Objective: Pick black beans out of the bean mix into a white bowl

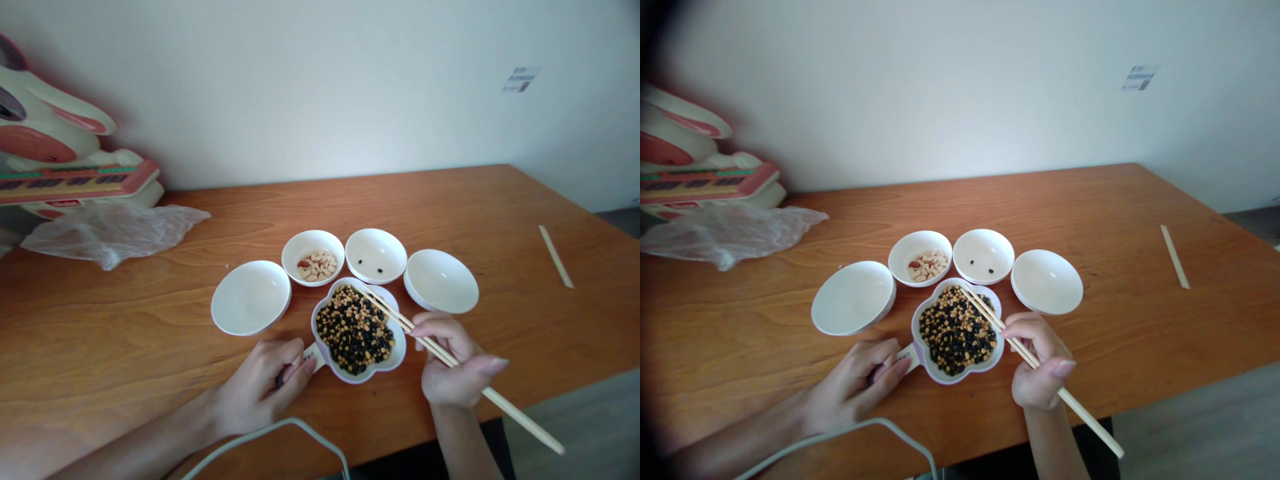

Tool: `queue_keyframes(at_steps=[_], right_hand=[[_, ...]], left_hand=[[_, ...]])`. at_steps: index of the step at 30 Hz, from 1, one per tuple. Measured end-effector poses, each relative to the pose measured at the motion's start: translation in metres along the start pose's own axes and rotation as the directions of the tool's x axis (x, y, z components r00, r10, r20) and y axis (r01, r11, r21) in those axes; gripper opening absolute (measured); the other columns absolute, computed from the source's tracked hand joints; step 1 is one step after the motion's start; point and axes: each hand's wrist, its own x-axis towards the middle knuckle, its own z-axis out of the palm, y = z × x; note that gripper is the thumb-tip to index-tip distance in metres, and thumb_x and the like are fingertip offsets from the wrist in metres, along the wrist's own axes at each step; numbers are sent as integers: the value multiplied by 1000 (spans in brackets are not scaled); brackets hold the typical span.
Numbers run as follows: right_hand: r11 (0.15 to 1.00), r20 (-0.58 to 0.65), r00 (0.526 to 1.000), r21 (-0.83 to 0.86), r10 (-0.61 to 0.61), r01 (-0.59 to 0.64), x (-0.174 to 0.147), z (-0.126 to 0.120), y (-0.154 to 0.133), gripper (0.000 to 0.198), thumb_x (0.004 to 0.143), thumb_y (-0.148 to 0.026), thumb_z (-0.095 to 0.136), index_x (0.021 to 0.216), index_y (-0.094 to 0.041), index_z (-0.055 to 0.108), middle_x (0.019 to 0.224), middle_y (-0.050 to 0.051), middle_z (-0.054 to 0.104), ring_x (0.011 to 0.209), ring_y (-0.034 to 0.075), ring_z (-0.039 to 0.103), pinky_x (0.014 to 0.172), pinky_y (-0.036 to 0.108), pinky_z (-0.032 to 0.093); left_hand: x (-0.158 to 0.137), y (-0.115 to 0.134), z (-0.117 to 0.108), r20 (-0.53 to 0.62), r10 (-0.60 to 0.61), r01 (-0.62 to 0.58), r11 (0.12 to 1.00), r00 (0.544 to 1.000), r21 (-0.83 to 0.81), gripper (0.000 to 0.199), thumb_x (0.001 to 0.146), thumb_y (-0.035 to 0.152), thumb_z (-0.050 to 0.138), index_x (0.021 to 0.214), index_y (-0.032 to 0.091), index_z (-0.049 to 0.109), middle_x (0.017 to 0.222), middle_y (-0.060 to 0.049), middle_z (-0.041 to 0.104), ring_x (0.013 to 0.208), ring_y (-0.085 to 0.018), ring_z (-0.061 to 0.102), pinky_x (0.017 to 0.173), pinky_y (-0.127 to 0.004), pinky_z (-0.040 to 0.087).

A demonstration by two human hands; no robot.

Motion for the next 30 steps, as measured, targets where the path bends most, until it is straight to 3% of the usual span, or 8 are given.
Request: queue_keyframes(at_steps=[9, 20, 30], right_hand=[[996, 150, 985, 13, 83, -86, -8, 7, 8, 73, 101, -67, 11, 93, -21, 68, 89, 7, 63, 59, 14, 52, 46, 29, 41], [999, 240, 970, -29, 27, -20, -6, 19, 8, 63, 101, -65, 24, 93, -21, 69, 88, 8, 66, 72, 18, 60, 59, 32, 46], [998, 261, 965, -59, -22, 38, -4, 19, 7, 61, 102, -63, 24, 96, -21, 68, 89, 8, 67, 73, 19, 62, 61, 32, 48]], left_hand=[[1, 1, 0, -24, -27, 27, 999, 999, -23, 31, 103, 27, 47, 74, 22, 36, 64, 7, 38, 55, -8, 33, 54, -24, 28], [0, 0, 0, -39, -46, 45, 999, 998, -30, 32, 103, 29, 47, 74, 22, 36, 64, 7, 38, 56, -9, 33, 54, -24, 27], [2, 6, -2, -52, -66, 62, 995, 996, -73, 31, 103, 30, 46, 75, 22, 37, 64, 7, 36, 55, -9, 31, 53, -24, 26]])
